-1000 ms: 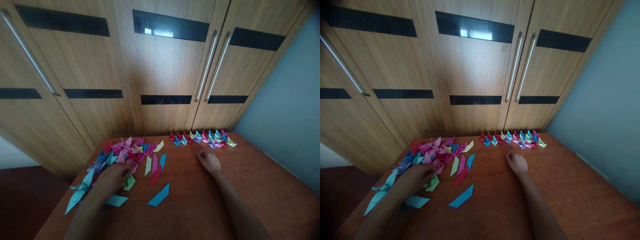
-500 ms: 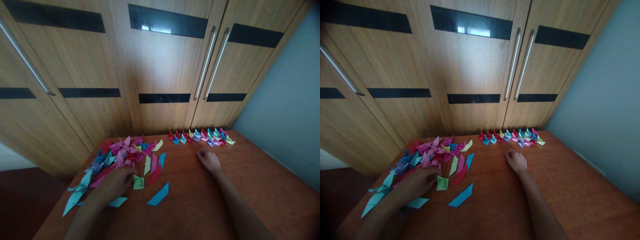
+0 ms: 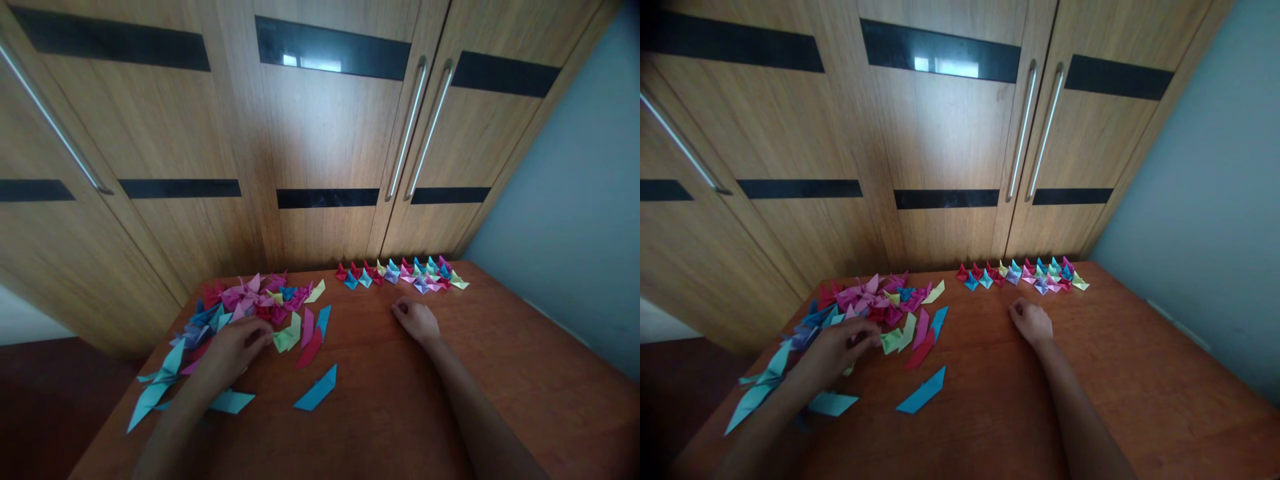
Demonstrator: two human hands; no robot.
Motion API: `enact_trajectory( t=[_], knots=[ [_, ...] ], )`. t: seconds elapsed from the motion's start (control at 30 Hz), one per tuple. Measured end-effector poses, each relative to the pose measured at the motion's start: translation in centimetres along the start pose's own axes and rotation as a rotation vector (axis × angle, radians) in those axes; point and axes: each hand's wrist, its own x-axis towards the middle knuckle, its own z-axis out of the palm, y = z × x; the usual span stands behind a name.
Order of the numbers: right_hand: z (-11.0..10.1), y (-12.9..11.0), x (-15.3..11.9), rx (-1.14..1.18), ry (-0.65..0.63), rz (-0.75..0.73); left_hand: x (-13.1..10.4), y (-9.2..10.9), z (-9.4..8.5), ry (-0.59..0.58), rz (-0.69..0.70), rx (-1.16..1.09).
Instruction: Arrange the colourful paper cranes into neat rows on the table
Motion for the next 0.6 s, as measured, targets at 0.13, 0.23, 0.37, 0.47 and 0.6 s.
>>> enact_trajectory(
  t=[0.13,0.23,0.37,0.47,0.6],
  knots=[
    [0.0,-0.9,-0.2,0.127,0.053,-0.094,0.4,1.1,0.9,0.162,0.004,-0.014],
    [-0.1,-2.9,-1.0,0.295,0.099,-0.247,0.9,2.8,1.8,0.260,0.020,0.014],
    [-0.2,-6.3,-3.1,0.514,0.072,-0.452,2.1,6.0,2.9,0.318,0.103,0.018],
    [-0.3,-8.2,-4.7,0.643,0.048,-0.518,3.1,8.1,3.9,0.277,0.153,0.042],
    [-0.4,-9.1,-5.7,0.748,0.059,-0.541,4.2,9.6,5.7,0.228,0.188,0.114]
  ],
)
